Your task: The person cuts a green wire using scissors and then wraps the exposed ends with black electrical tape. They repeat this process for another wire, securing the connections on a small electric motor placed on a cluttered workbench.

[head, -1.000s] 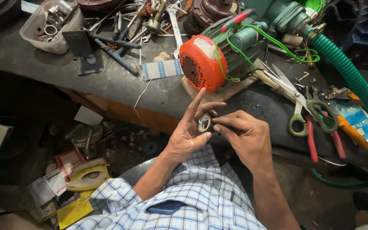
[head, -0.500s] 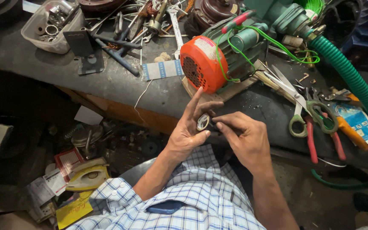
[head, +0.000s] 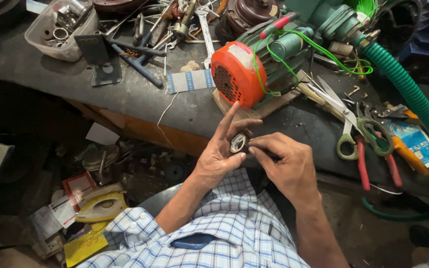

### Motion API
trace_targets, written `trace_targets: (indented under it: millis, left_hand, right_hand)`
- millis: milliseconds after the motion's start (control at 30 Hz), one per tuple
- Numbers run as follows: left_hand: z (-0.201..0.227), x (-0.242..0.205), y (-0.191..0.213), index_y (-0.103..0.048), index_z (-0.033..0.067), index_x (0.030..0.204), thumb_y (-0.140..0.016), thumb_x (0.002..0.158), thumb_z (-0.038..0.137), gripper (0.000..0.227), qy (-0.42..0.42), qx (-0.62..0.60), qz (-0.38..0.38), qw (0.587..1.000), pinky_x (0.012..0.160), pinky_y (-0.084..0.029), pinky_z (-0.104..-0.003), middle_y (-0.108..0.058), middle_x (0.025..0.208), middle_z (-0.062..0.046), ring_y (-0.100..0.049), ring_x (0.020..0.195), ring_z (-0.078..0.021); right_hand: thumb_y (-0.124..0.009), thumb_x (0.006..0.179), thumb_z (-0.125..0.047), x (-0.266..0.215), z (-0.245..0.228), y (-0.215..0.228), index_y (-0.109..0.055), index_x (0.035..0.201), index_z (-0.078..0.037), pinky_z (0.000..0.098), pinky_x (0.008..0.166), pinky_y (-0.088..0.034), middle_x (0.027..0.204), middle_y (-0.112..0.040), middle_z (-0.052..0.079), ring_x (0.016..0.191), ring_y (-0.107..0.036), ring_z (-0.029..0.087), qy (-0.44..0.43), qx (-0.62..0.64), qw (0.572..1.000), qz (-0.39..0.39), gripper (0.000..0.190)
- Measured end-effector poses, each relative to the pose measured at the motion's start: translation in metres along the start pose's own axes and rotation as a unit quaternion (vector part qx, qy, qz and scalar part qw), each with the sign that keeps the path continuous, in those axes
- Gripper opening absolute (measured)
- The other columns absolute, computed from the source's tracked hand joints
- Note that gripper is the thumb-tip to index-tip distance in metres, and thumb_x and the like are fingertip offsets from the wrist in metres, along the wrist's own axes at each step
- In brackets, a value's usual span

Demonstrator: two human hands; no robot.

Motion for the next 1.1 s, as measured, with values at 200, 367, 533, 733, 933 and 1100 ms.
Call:
trace_targets:
  millis: [200,367,533,733,933,1100]
  left_hand:
    - [0.004,-0.001,-0.002,-0.015,0.0205,0.172,-0.066,0.087,-0.002,0.102,-0.008,0.028,-0.013,0.999,0.118,-0.041,-0.032,-0.049,0.156,-0.014,-0.05,0.129,-0.0176]
    - [0.004,-0.001,-0.001,-0.014,0.021,0.172,-0.066,0.086,-0.003,0.103,-0.003,0.027,-0.018,0.999,0.116,-0.041,-0.031,-0.048,0.157,-0.014,-0.05,0.129,-0.0172]
    - [0.002,-0.001,0.002,-0.013,0.021,0.172,-0.064,0.084,-0.004,0.105,0.0,0.019,-0.016,1.0,0.112,-0.043,-0.031,-0.048,0.157,-0.013,-0.05,0.126,-0.0175]
    - [-0.001,-0.001,0.006,-0.013,0.0202,0.172,-0.065,0.083,-0.005,0.105,0.008,0.011,-0.011,1.0,0.112,-0.043,-0.031,-0.047,0.157,-0.013,-0.051,0.125,-0.0177]
    - [-0.002,-0.001,0.008,-0.013,0.0198,0.172,-0.067,0.084,-0.004,0.106,-0.004,0.029,-0.003,1.0,0.117,-0.04,-0.034,-0.047,0.158,-0.015,-0.051,0.13,-0.0193]
    - [-0.003,0.0,0.009,-0.014,0.0201,0.171,-0.068,0.084,-0.003,0.105,0.002,-0.001,-0.004,1.0,0.12,-0.038,-0.034,-0.046,0.158,-0.014,-0.049,0.136,-0.0187]
  right_hand:
    - [-0.079,0.082,-0.003,0.0,0.002,-0.001,-0.078,0.098,-0.004,0.0259,0.065,-0.057,0.092,-0.077,0.006,0.077,-0.076,0.014,-0.038,0.014,0.999,0.007,0.016]
    - [-0.08,0.081,-0.004,0.003,0.006,-0.003,-0.078,0.096,-0.004,0.0252,0.062,-0.056,0.089,-0.077,0.005,0.072,-0.074,0.012,-0.05,0.011,0.999,-0.003,0.015]
    - [-0.08,0.081,-0.006,0.003,0.008,-0.007,-0.079,0.095,-0.004,0.0253,0.059,-0.054,0.087,-0.076,0.005,0.07,-0.072,0.011,-0.07,0.013,0.997,-0.007,0.015]
    - [-0.079,0.082,-0.008,0.004,0.011,-0.011,-0.078,0.094,-0.003,0.0264,0.054,-0.051,0.084,-0.076,0.007,0.065,-0.07,0.011,-0.097,0.002,0.995,0.001,0.013]
    - [-0.075,0.088,-0.006,0.0,0.009,-0.008,-0.078,0.1,-0.004,0.0279,0.056,-0.051,0.087,-0.077,0.008,0.067,-0.073,0.014,-0.1,0.01,0.995,0.012,0.013]
    - [-0.076,0.086,-0.007,-0.001,-0.001,-0.008,-0.076,0.101,-0.004,0.0282,0.067,-0.059,0.096,-0.077,0.009,0.08,-0.077,0.019,-0.008,0.0,1.0,0.008,0.016]
Point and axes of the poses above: each hand's wrist, its own x-axis towards the middle knuckle, its own y-axis out of the back of the hand, z = x × y, the point moved 4 cm from there along x, towards the middle knuckle
